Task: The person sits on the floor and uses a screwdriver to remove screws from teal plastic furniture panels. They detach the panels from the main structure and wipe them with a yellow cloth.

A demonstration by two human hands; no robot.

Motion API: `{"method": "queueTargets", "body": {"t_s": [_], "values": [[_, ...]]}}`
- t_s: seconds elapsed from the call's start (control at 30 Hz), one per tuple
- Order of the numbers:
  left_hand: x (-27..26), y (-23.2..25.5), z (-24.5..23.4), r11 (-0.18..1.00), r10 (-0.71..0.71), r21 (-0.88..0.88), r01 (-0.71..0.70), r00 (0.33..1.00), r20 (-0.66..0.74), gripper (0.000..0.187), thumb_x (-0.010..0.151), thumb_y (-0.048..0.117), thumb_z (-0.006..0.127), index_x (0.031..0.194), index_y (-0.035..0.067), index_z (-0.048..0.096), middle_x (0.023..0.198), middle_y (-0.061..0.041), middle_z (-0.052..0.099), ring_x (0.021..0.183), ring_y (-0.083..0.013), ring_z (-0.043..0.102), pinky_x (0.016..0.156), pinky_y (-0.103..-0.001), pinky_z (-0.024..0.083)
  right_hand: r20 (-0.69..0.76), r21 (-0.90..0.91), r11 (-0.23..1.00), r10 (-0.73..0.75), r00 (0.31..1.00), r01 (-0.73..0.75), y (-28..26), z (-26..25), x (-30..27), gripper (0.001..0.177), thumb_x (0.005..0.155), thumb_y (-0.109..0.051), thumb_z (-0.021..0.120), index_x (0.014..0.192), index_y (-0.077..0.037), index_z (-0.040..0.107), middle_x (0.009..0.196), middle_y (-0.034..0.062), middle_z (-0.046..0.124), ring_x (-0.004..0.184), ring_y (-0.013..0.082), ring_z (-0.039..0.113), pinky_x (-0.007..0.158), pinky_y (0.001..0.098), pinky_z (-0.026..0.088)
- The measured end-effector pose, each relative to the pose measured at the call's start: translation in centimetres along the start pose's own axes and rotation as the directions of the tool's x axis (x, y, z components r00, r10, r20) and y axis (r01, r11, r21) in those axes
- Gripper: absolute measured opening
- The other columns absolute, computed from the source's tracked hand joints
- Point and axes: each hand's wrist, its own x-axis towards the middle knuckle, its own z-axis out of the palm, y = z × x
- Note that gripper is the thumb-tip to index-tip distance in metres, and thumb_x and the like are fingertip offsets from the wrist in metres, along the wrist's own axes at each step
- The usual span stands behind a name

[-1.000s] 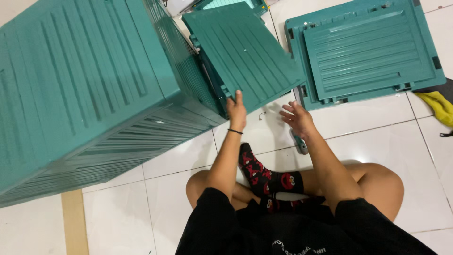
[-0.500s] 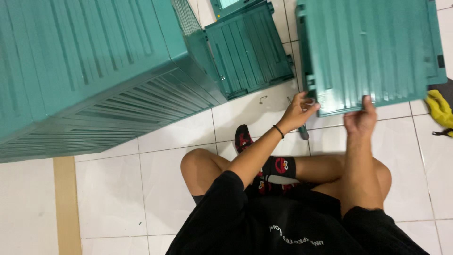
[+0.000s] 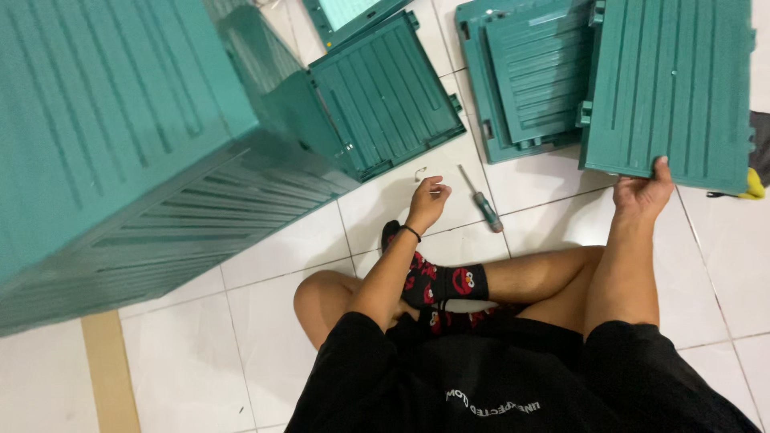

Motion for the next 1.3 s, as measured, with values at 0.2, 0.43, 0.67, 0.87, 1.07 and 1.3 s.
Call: {"method": "queueTargets", "body": {"t_s": [0.2, 0.43, 0.67, 0.87, 1.07, 1.3], "values": [[2.0, 1.6, 5.0, 0.971, 0.124, -0.218, -0.101, 0.988, 0.094, 0.044, 0.095, 0.020, 0.075, 0.130, -0.001, 0.059, 0.104, -0.010, 0.072, 0.096, -0.0175, 0.071, 0.086, -0.031, 0.058, 0.045, 0.005, 1.000, 0.005, 0.999, -0.005, -0.3, -1.5, -0.5, 0.038, 0.103, -0.004, 0.061, 0.139, 0.006, 0.053, 0.138, 0.0209, 0.065, 0.129, 0.0355, 0.066, 0.115, 0.0500, 0.053], [-0.4, 9.7, 14.3, 0.755, 0.156, -0.625, 0.200, 0.871, 0.466, 0.052, 0.093, 0.016, 0.077, 0.136, 0.000, 0.053, 0.132, -0.012, 0.065, 0.121, -0.0157, 0.064, 0.104, -0.032, 0.052, 0.039, -0.123, 0.950, 0.294, 0.955, -0.288, 10.9, -0.6, -7.9, 0.028, 0.094, -0.018, 0.063, 0.121, -0.009, 0.063, 0.121, 0.0068, 0.073, 0.108, 0.0285, 0.070, 0.082, 0.0420, 0.054], [1.9, 13.4, 6.9, 0.415, 0.120, -0.901, 0.123, 0.975, 0.189, 0.046, 0.091, 0.001, 0.069, 0.135, 0.003, 0.056, 0.126, -0.007, 0.065, 0.113, -0.0226, 0.064, 0.099, -0.043, 0.055, 0.152, -0.860, 0.460, 0.644, 0.750, -0.220, 11.0, 0.9, -12.8, 0.041, 0.100, -0.019, 0.060, 0.138, -0.004, 0.055, 0.134, 0.0078, 0.066, 0.116, 0.0206, 0.066, 0.097, 0.0367, 0.053], [3.1, 16.1, -1.4, 0.472, 0.244, -0.881, 0.019, 0.958, 0.151, 0.049, 0.096, 0.003, 0.063, 0.143, 0.006, 0.053, 0.136, -0.010, 0.063, 0.123, -0.0269, 0.062, 0.101, -0.048, 0.053, 0.261, -0.844, -0.487, -0.008, 0.965, 0.224, -4.9, -1.6, -2.1, 0.039, 0.099, -0.021, 0.074, 0.135, -0.007, 0.067, 0.127, 0.0238, 0.068, 0.114, 0.0395, 0.062, 0.098, 0.0446, 0.051], [2.6, 16.3, 2.7, 0.518, 0.217, -0.850, 0.097, 0.946, 0.240, 0.055, 0.095, 0.003, 0.064, 0.147, 0.006, 0.049, 0.142, -0.007, 0.060, 0.127, -0.0231, 0.060, 0.105, -0.045, 0.050, 0.653, -0.389, -0.853, 0.011, 0.758, 0.348, -13.0, -4.9, 7.7, 0.057, 0.090, -0.022, 0.071, 0.146, -0.014, 0.066, 0.160, 0.0263, 0.043, 0.135, 0.0537, 0.042, 0.105, 0.0580, 0.041], [2.2, 14.3, 10.3, 0.602, 0.056, -0.734, 0.314, 0.901, 0.431, 0.054, 0.094, 0.004, 0.065, 0.145, 0.006, 0.049, 0.136, -0.012, 0.060, 0.121, -0.0288, 0.061, 0.097, -0.051, 0.054, 0.322, -0.548, -0.834, -0.275, 0.906, -0.058, -19.8, -7.5, 7.8, 0.025, 0.106, -0.026, 0.057, 0.125, -0.021, 0.072, 0.130, 0.0158, 0.064, 0.114, 0.0453, 0.063, 0.091, 0.0586, 0.051]]}}
